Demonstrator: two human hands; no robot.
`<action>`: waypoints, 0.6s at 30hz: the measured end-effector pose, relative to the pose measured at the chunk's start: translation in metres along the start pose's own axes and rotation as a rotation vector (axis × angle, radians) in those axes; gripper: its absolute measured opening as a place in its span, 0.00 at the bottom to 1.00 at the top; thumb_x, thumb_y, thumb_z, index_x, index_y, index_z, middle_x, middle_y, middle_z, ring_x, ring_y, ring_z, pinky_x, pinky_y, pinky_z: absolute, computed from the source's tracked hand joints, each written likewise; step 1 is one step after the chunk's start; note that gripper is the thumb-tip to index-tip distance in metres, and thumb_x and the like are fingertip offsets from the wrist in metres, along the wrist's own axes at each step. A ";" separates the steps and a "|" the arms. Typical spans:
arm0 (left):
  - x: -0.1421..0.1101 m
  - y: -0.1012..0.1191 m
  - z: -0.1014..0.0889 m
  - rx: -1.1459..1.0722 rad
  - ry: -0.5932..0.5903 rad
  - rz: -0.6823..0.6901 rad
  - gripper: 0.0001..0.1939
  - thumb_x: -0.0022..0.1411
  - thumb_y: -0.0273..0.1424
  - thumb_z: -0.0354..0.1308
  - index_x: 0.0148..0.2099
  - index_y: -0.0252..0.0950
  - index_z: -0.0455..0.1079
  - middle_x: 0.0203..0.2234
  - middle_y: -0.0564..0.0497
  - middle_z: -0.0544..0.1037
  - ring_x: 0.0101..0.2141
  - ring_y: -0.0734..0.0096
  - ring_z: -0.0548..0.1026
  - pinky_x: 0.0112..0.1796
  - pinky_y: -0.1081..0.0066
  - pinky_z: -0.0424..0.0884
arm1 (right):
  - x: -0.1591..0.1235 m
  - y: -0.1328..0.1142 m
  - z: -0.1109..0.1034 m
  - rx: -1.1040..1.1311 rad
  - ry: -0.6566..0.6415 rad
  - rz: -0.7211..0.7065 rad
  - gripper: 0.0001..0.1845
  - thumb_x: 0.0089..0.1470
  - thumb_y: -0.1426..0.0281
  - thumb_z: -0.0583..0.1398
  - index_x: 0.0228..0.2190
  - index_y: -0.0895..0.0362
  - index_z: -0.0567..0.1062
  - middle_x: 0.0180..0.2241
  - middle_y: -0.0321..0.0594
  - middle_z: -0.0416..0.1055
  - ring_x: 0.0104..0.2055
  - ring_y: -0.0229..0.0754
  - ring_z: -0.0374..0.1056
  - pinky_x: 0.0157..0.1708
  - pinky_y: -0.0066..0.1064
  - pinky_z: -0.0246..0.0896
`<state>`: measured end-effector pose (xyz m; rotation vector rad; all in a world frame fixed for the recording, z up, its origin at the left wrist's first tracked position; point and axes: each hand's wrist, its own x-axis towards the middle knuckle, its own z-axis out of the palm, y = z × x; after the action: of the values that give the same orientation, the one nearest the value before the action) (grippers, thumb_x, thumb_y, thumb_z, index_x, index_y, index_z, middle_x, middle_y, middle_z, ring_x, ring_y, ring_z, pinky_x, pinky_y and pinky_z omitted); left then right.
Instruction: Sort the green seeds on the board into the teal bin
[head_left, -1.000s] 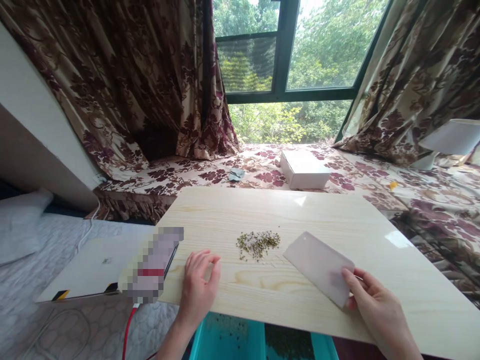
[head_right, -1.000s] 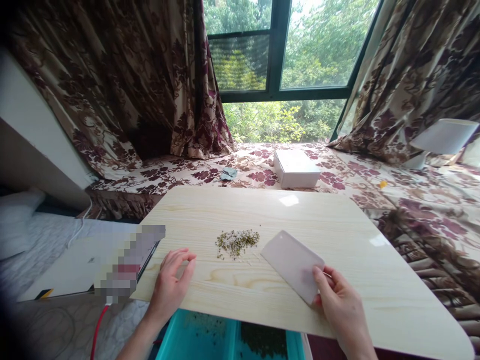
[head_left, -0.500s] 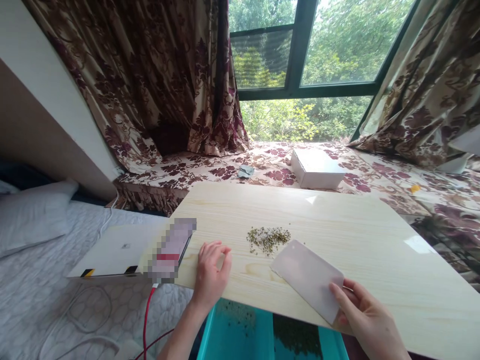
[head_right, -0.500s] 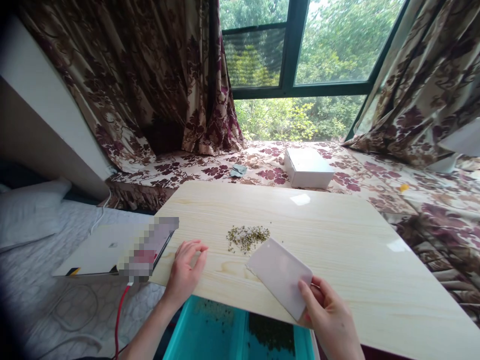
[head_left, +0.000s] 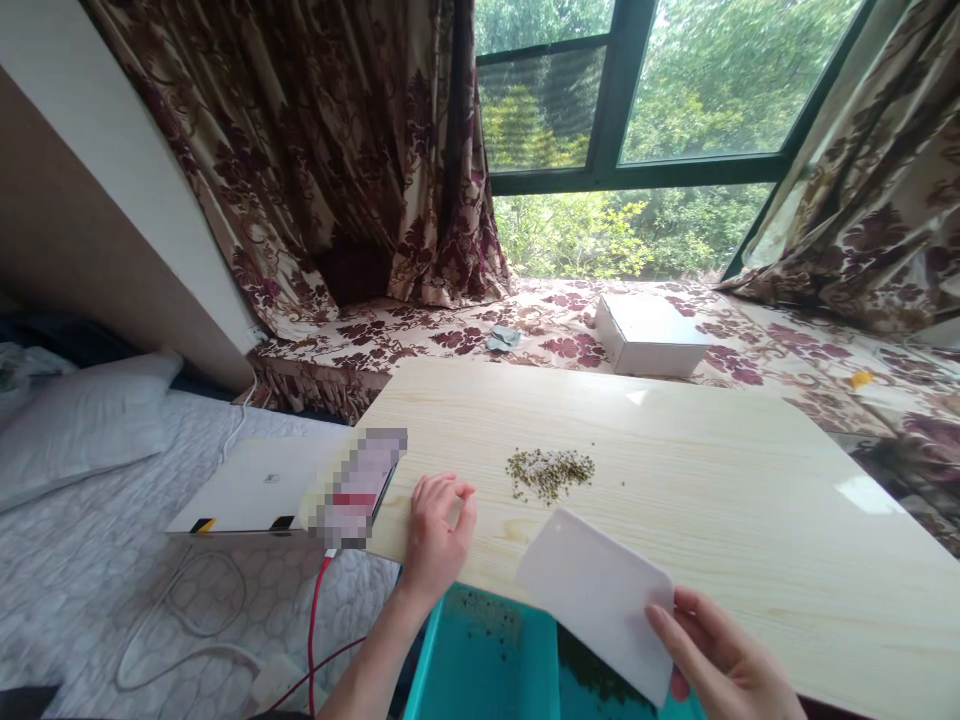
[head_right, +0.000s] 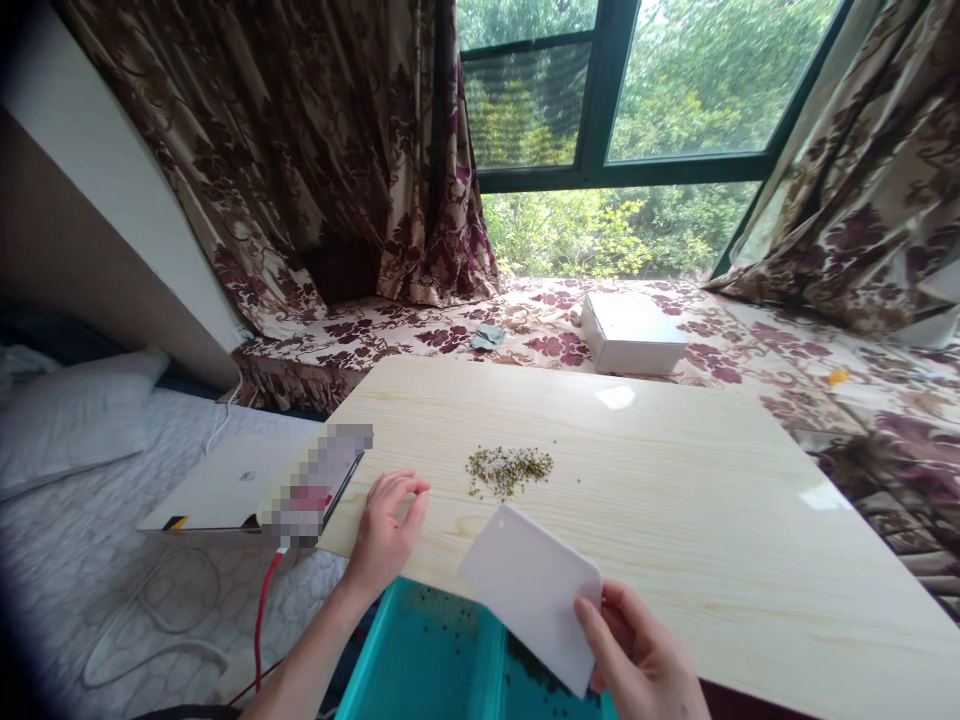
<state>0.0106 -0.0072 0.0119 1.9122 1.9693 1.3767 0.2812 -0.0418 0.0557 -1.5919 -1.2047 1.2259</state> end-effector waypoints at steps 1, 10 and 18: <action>0.000 0.000 0.000 -0.001 0.000 0.001 0.07 0.60 0.28 0.51 0.36 0.39 0.70 0.34 0.49 0.77 0.44 0.61 0.72 0.51 0.54 0.63 | 0.006 -0.002 -0.008 -0.022 0.027 0.002 0.20 0.39 0.53 0.64 0.31 0.54 0.75 0.22 0.36 0.74 0.17 0.39 0.64 0.17 0.28 0.64; -0.001 -0.004 0.001 -0.016 -0.007 0.012 0.06 0.61 0.29 0.51 0.36 0.39 0.70 0.34 0.49 0.77 0.44 0.60 0.72 0.52 0.52 0.62 | 0.048 0.003 -0.027 -0.050 0.302 0.022 0.21 0.36 0.54 0.64 0.31 0.55 0.73 0.16 0.34 0.70 0.14 0.38 0.62 0.15 0.28 0.61; -0.001 -0.003 0.000 -0.035 -0.025 -0.004 0.06 0.61 0.29 0.51 0.36 0.39 0.70 0.34 0.49 0.77 0.44 0.60 0.72 0.52 0.52 0.62 | 0.034 -0.007 0.005 -0.018 0.178 -0.007 0.18 0.41 0.55 0.62 0.30 0.55 0.73 0.14 0.31 0.67 0.14 0.38 0.61 0.15 0.28 0.60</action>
<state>0.0086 -0.0077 0.0094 1.9003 1.9232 1.3702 0.2775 -0.0070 0.0535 -1.6703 -1.1096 1.0474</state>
